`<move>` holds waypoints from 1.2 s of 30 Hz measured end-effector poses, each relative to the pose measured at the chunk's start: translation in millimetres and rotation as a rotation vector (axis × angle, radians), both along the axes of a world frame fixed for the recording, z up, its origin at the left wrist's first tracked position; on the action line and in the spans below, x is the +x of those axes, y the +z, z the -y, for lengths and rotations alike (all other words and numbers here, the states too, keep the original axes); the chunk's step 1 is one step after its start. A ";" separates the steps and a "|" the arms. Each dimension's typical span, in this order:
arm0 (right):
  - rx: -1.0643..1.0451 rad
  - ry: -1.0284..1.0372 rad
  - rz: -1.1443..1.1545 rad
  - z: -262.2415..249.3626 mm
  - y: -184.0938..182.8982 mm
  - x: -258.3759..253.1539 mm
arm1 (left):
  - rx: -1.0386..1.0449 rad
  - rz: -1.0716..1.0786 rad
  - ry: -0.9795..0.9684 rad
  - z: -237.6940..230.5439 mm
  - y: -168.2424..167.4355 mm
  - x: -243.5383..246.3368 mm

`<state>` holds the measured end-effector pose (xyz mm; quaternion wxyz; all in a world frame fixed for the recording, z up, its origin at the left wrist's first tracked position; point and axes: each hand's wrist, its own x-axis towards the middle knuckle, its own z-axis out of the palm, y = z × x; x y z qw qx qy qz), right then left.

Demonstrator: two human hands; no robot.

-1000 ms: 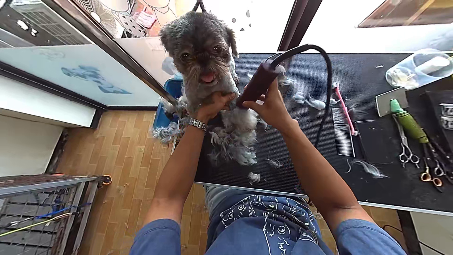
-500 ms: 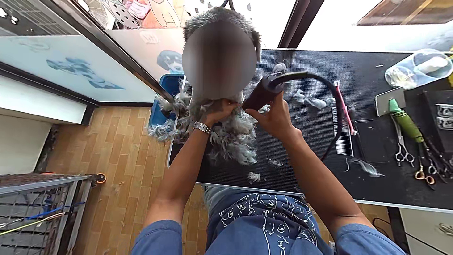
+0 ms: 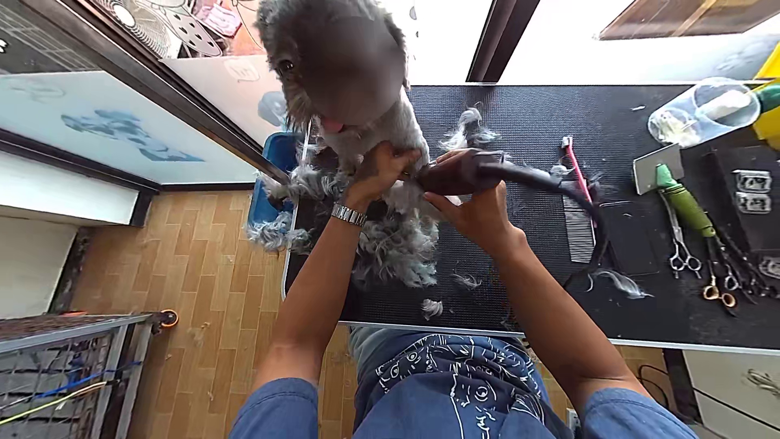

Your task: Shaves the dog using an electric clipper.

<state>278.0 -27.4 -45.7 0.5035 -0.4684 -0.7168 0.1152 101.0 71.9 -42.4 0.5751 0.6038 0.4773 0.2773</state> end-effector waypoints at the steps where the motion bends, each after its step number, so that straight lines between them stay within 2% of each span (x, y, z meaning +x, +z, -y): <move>1: 0.036 -0.001 0.024 -1.0 4.6 -3.7 | 0.037 0.012 0.031 -2.3 3.6 2.8; 3: 0.097 -0.017 0.108 -3.3 15.6 -11.6 | 0.068 0.036 0.099 -2.6 13.0 9.0; 5: 0.069 0.003 0.163 -6.7 28.0 -13.8 | 0.062 0.060 0.164 3.1 25.3 14.3; 8: 0.056 -0.056 0.057 -10.2 38.5 -8.7 | 0.098 0.155 0.213 1.1 26.4 18.4; 10: 0.163 -0.099 0.042 -15.4 34.9 -6.4 | 0.104 0.192 0.235 -11.3 21.5 20.7; 13: 0.330 -0.155 0.110 -24.2 33.5 -13.6 | 0.106 0.126 0.305 -17.7 32.6 29.4; 15: 0.334 -0.190 0.190 -30.0 31.6 -22.5 | 0.136 0.054 0.349 -23.2 31.8 34.5; 18: 0.221 -0.091 0.305 -21.2 23.3 -32.4 | 0.185 -0.018 0.374 -31.1 18.6 36.3; 20: 0.307 0.008 0.309 -17.4 17.3 -37.8 | 0.172 0.089 0.383 -30.8 19.6 39.3; 22: 0.429 0.090 0.296 -15.8 12.7 -43.1 | 0.093 0.160 0.390 -8.3 38.9 38.7; 24: 0.508 0.100 0.290 -20.3 12.4 -45.8 | -0.089 0.061 0.353 18.1 78.6 35.0; 26: 0.513 0.093 0.275 -31.7 14.8 -44.3 | 0.136 0.184 0.351 -4.0 49.8 38.4; 28: 0.485 0.083 0.289 -43.0 13.7 -39.9 | 0.261 0.168 0.290 -33.6 25.4 39.0; 30: 0.442 0.071 0.323 -49.1 5.8 -34.5 | 0.230 0.197 0.297 -46.1 11.6 39.3; 33: 0.314 0.022 0.324 -50.5 -1.6 -28.3 | 0.090 0.205 0.302 -45.2 20.1 40.0; 36: 0.138 -0.035 0.281 -49.5 0.1 -30.5 | 0.070 0.283 0.258 -47.0 9.7 35.1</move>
